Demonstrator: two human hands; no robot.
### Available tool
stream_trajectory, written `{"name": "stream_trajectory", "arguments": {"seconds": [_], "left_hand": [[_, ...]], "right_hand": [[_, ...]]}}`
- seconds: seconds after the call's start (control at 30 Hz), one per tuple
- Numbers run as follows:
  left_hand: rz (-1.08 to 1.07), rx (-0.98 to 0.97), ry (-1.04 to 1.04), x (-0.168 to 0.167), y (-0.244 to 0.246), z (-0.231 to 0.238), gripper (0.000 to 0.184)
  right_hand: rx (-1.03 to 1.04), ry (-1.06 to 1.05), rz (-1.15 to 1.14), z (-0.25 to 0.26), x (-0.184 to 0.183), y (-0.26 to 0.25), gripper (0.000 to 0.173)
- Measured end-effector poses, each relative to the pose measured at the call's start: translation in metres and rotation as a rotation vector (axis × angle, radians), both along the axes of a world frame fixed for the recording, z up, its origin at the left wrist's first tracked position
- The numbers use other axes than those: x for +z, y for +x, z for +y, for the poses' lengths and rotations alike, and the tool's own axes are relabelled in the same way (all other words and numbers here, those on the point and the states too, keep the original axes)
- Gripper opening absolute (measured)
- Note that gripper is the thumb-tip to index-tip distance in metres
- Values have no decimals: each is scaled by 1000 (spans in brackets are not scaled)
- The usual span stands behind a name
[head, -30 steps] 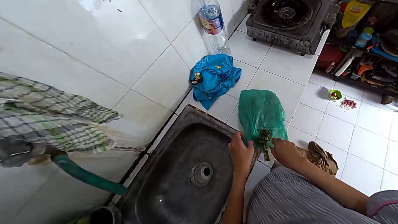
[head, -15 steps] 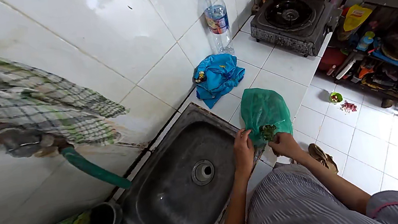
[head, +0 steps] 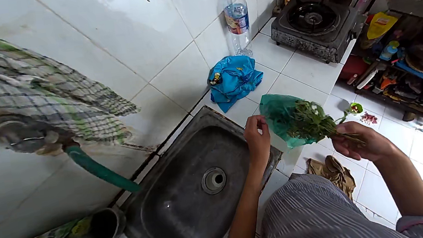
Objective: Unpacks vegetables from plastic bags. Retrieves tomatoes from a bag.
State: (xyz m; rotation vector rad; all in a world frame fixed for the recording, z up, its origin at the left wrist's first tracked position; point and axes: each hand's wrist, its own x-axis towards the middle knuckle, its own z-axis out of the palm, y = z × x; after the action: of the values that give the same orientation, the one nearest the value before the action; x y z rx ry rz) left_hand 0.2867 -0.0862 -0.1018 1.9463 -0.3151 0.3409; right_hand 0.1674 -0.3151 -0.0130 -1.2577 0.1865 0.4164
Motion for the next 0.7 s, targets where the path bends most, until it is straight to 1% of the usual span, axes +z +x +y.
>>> {"name": "stream_trajectory", "arguments": {"seconds": [0.07,0.13,0.27,0.37,0.43,0.47,0.6,0.7], "left_hand": [[-18,16,39,2,-1,0,11],[-36,-21,84,0,-5,0,15],[-107,-197,153,-15,-15,-6,34],[-120,-268,170,-19,-17,-13,49],[-135,-322,190,-18,-16,-15,54],[-157,-337,200,-17,-14,-17,53],[-216,-310,235,-11,-8,-21,31],[-260,-273,254,-5,-6,-23,24]], "right_hand": [[8,60,-7,-4,8,-10,27],[17,121,-20,-8,16,-20,27],[41,268,-43,-12,28,-31,29],[41,298,-23,-12,34,-36,29],[55,305,-19,-11,36,-36,30],[63,299,-15,-10,36,-36,30],[53,256,-12,-7,31,-33,28],[57,236,-37,-4,27,-33,28]]}}
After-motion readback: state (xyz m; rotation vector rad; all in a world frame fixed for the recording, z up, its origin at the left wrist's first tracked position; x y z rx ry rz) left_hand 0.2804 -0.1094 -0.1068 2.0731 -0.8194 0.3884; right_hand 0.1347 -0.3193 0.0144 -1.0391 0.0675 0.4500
